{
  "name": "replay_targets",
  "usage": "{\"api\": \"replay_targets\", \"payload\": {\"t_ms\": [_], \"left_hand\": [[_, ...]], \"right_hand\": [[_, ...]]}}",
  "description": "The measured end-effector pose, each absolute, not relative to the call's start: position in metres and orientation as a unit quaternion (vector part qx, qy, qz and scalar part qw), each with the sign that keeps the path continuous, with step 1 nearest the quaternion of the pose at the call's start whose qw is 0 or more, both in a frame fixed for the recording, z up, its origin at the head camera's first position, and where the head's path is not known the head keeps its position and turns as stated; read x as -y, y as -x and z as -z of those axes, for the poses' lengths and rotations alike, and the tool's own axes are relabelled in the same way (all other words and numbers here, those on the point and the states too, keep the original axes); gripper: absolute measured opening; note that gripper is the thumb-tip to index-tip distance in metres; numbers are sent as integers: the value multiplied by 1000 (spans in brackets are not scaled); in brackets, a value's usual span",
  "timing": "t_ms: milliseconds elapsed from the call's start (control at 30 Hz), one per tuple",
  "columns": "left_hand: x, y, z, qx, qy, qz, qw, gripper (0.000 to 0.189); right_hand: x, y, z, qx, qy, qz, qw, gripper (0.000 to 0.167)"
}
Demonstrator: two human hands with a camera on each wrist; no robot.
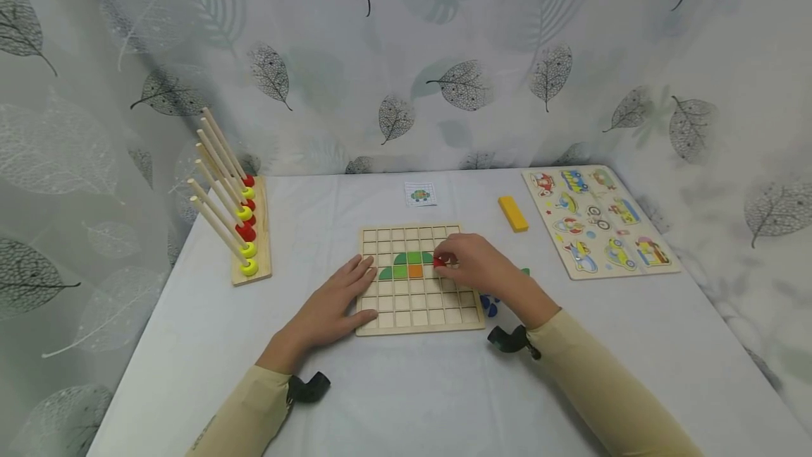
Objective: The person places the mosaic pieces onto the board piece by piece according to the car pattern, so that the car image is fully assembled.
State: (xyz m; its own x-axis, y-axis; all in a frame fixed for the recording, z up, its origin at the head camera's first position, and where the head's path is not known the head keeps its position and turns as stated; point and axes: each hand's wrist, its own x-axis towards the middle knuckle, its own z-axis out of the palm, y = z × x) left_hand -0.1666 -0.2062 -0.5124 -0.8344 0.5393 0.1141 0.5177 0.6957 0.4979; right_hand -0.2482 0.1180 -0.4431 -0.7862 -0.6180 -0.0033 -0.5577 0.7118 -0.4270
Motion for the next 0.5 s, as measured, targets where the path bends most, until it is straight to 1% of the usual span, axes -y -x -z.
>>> {"api": "replay_targets", "payload": {"t_ms": [100, 500], "left_hand": [[206, 167, 512, -921, -286, -264, 20, 84], [206, 166, 511, -921, -284, -267, 23, 84]], "right_hand": [[-116, 250, 446, -922, 319, 204, 76, 11], [-109, 252, 452, -922, 325, 197, 80, 14]]}}
